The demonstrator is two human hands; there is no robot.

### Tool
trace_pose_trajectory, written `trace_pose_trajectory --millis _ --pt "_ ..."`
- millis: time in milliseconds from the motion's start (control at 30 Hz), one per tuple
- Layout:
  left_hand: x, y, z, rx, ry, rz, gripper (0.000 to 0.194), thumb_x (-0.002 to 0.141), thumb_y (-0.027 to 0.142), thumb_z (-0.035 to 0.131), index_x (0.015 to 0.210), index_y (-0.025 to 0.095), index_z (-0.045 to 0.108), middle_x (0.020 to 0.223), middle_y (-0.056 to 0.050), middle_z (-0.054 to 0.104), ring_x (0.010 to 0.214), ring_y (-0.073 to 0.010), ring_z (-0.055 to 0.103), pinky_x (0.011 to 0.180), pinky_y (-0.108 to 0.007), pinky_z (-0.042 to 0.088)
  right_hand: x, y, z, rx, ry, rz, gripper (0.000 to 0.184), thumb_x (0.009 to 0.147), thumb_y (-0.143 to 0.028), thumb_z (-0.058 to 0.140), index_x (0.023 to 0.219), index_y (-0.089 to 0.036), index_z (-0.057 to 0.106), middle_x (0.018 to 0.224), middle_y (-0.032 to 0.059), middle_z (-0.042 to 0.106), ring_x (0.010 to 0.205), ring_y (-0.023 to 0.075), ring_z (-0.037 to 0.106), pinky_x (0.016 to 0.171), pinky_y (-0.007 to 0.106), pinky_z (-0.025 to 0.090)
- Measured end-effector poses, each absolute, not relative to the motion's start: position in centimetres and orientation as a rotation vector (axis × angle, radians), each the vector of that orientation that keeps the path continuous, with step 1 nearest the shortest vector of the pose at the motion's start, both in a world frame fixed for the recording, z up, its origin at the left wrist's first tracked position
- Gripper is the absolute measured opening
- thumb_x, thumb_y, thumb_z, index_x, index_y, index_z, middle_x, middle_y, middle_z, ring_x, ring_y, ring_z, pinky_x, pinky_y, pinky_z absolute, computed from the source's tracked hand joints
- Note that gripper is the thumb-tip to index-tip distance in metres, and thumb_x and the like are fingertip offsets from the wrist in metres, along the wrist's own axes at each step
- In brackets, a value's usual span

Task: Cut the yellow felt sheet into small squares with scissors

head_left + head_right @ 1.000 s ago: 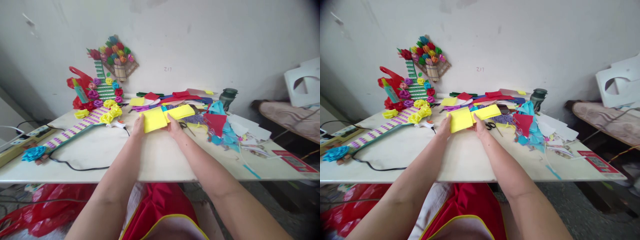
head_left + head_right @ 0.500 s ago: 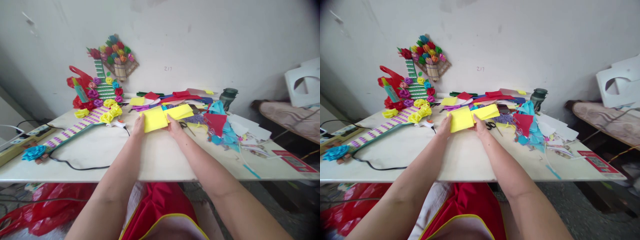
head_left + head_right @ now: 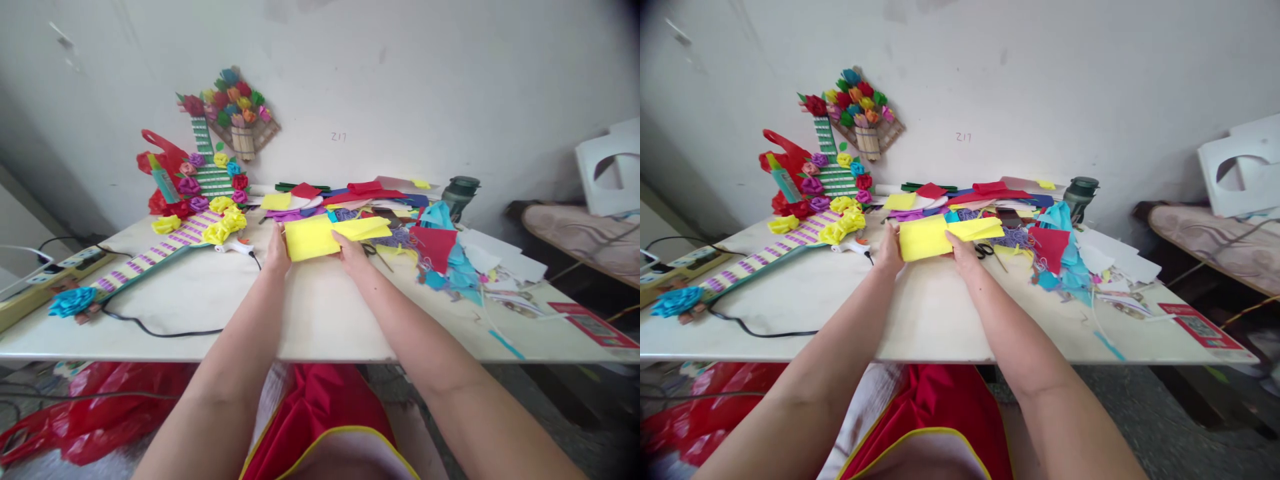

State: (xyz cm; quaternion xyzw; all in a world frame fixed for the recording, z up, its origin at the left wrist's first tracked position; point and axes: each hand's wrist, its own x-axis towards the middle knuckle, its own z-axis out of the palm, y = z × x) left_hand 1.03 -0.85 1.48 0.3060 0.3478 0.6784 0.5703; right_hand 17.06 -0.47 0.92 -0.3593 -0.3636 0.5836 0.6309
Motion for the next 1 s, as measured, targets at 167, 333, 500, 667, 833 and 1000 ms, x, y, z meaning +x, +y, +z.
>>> trace_pose_trajectory --millis 167,333,500,667,833,1000 --pt "0.9 -1.5 2.0 0.636 0.644 1.421 0.054 0.080 0.059 0.040 0.102 0.012 0.057 0.095 -0.014 0.066 0.098 -0.0257 0.061 0.087 -0.039 0.047 17.2 -0.6 1.2 -0.813 -0.798 1.348 0.029 0.068 -0.018 0.065 0.097 -0.018 0.059 0.089 0.0025 0.068 0.069 0.0152 0.063 0.048 0.026 0.053" --pt "0.8 -1.2 1.6 0.592 0.656 1.357 0.056 0.081 0.058 0.036 0.108 0.012 0.056 0.098 -0.015 0.066 0.100 -0.0262 0.060 0.087 -0.040 0.047 17.3 -0.8 1.2 -0.798 -0.812 1.357 0.031 0.069 -0.019 0.065 0.099 -0.018 0.058 0.089 0.0022 0.068 0.069 0.0151 0.063 0.052 0.027 0.055" --pt "0.6 -0.4 0.7 0.568 0.765 1.237 0.070 0.081 0.065 0.022 0.106 0.011 0.057 0.097 -0.018 0.066 0.102 -0.0286 0.059 0.084 -0.041 0.048 17.6 -0.7 1.4 -0.796 -0.758 1.388 0.027 0.071 -0.016 0.060 0.098 -0.017 0.058 0.079 0.0010 0.068 0.066 0.0152 0.063 0.053 0.028 0.055" --pt "1.1 -1.2 1.3 0.701 0.599 1.207 0.070 0.077 0.069 0.027 0.105 0.012 0.058 0.102 -0.017 0.065 0.106 -0.0288 0.056 0.089 -0.040 0.046 18.1 -0.4 1.5 -0.818 -0.669 1.421 0.020 0.072 -0.015 0.055 0.092 -0.016 0.060 0.069 0.0006 0.067 0.063 0.0152 0.063 0.055 0.028 0.055" --pt "1.7 -2.2 1.9 0.803 0.446 1.275 0.034 0.084 0.036 0.045 0.107 0.015 0.056 0.108 -0.011 0.064 0.111 -0.0238 0.054 0.098 -0.038 0.039 18.2 -0.1 1.2 -0.834 -0.677 1.424 0.020 0.071 -0.015 0.056 0.091 -0.015 0.060 0.069 0.0012 0.067 0.064 0.0164 0.063 0.055 0.029 0.055" --pt "1.6 -2.5 1.9 0.806 0.427 1.293 0.029 0.081 0.028 0.047 0.104 0.013 0.057 0.106 -0.011 0.065 0.111 -0.0248 0.054 0.099 -0.040 0.038 18.2 0.0 0.9 -0.843 -0.711 1.432 0.021 0.070 -0.015 0.058 0.091 -0.017 0.060 0.071 0.0007 0.067 0.065 0.0163 0.063 0.055 0.029 0.055"
